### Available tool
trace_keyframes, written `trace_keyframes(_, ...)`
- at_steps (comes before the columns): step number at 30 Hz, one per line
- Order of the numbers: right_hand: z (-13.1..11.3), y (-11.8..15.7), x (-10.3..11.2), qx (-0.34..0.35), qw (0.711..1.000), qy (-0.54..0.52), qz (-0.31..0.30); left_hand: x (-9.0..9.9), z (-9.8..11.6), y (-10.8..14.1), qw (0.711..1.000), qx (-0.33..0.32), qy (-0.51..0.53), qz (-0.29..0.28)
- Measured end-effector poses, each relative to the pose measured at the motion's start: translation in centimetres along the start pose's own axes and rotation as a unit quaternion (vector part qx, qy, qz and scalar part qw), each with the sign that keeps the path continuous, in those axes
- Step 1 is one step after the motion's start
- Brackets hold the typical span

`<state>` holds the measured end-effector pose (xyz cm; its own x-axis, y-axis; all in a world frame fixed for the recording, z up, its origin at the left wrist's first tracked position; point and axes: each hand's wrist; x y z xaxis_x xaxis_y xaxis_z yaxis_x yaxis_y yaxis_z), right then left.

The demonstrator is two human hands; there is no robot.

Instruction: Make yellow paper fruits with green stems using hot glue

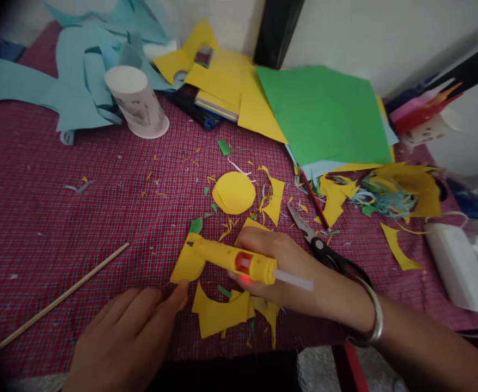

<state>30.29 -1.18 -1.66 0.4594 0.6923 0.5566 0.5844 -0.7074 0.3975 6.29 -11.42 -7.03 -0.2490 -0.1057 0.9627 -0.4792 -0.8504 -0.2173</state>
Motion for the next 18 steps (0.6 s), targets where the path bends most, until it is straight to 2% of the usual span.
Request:
trace_keyframes(4,-0.5,0.3,-0.1,0.002,1.000,0.005,-0.031,0.2,0.1,-0.2,1.000,0.001,0.009,0.004)
trace_keyframes(14,-0.7,0.8,-1.1,0.064,0.994,-0.013,-0.091,0.4,0.3,-0.6,1.000,0.010,0.018,0.016)
trace_keyframes(18,-0.7,0.9,-0.8,0.050,0.994,-0.012,-0.097,0.4,0.2,-0.4,1.000,0.000,0.009,0.011)
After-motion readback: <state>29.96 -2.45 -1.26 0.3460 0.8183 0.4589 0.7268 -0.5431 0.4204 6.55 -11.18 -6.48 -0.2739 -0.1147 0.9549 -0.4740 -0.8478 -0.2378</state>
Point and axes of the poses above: each hand's wrist, its own y-axis away from the middle knuckle, its own x-axis out of the back of the hand, z = x × y, and after that the axes turned 2 degrees about -y, right-handed
